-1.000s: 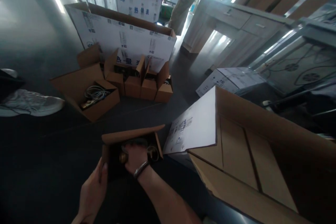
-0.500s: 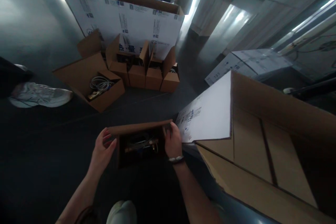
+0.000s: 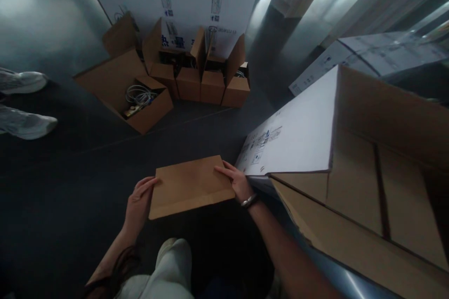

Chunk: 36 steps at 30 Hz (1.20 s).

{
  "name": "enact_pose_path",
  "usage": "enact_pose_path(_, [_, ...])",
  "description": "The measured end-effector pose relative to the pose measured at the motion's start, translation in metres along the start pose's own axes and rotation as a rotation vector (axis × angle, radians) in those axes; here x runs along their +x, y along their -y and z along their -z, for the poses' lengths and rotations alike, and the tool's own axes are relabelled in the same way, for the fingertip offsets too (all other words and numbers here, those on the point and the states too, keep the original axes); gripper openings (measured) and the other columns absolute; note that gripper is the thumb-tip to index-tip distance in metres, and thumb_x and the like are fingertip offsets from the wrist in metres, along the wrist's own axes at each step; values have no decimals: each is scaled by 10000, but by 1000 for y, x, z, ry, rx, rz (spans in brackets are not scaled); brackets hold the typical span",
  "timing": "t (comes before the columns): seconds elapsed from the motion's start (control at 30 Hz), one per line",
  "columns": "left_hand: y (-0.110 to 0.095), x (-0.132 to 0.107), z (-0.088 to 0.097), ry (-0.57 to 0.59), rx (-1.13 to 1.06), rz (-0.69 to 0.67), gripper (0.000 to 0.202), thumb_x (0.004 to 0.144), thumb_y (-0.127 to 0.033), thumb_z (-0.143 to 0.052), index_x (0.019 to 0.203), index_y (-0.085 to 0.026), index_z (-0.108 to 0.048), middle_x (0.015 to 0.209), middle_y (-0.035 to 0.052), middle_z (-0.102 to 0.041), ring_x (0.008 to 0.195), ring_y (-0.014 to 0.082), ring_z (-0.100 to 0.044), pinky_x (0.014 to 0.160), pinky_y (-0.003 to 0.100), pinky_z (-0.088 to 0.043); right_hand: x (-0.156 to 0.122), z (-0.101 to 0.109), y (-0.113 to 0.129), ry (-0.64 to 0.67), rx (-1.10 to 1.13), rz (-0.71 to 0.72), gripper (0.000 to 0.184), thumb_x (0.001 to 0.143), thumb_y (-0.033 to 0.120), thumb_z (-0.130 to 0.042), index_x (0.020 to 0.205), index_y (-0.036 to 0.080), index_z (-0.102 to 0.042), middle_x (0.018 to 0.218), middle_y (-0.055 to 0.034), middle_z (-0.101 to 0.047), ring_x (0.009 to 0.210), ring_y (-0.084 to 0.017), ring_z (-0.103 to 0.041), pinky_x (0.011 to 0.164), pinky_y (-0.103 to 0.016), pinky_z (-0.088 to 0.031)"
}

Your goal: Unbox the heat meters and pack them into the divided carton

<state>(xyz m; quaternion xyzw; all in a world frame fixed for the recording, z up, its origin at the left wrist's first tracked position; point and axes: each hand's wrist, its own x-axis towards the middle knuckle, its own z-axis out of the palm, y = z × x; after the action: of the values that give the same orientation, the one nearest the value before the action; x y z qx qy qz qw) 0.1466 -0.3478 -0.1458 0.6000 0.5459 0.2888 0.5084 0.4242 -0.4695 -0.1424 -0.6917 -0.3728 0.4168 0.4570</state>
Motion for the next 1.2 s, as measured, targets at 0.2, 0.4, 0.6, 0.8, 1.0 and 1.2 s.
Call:
enact_pose_path(0.2, [-33, -39, 22, 136, -96, 203, 635, 734, -574, -479, 1179, -128, -561, 1017, 100, -646, 822, 197, -608, 748, 329, -504, -12, 38, 51, 350, -202, -106, 362, 770, 192, -414, 1021, 219, -673, 1011, -52, -656, 882, -180, -621, 798, -338, -521])
enact_pose_path(0.4, [-53, -23, 25, 196, -216, 305, 541, 565, -399, -676, 1017, -105, -642, 950, 117, -678, 815, 224, -634, 708, 322, -523, -17, 36, 57, 366, 103, -198, 433, 685, 286, -648, 1105, 187, -615, 1087, -81, -626, 900, -183, -625, 746, -286, -535])
enact_pose_path(0.6, [-61, -25, 18, 297, 118, 141, 519, 651, -333, -613, 1146, -179, -585, 1026, 57, -668, 847, 185, -634, 737, 309, -525, -27, 23, 41, 121, -134, -16, 314, 678, 234, -637, 990, 211, -671, 956, -47, -659, 869, -178, -616, 783, -314, -510])
enact_pose_path(0.8, [-5, -32, 5, 53, 506, -493, 230, 822, -350, -514, 859, -220, -700, 739, 32, -689, 683, 142, -626, 700, 254, -516, -39, 8, 3, -130, -311, 255, 125, 757, 303, -612, 747, 217, -702, 660, -34, -625, 616, -145, -577, 573, -276, -488])
enact_pose_path(1.0, [34, -40, 0, -56, 599, -565, 224, 843, -348, -508, 831, -239, -704, 687, 28, -640, 680, 138, -587, 696, 262, -481, -49, 2, -30, -173, -463, 376, 220, 832, 352, -530, 756, 231, -697, 699, -43, -632, 634, -135, -587, 575, -269, -492])
enact_pose_path(1.2, [45, -40, 0, -13, 611, -579, 229, 860, -339, -483, 900, -259, -694, 695, 25, -587, 703, 136, -560, 698, 262, -452, -45, 12, -25, -24, -559, 514, 200, 861, 265, -488, 838, 227, -683, 732, -44, -635, 673, -129, -581, 597, -260, -490])
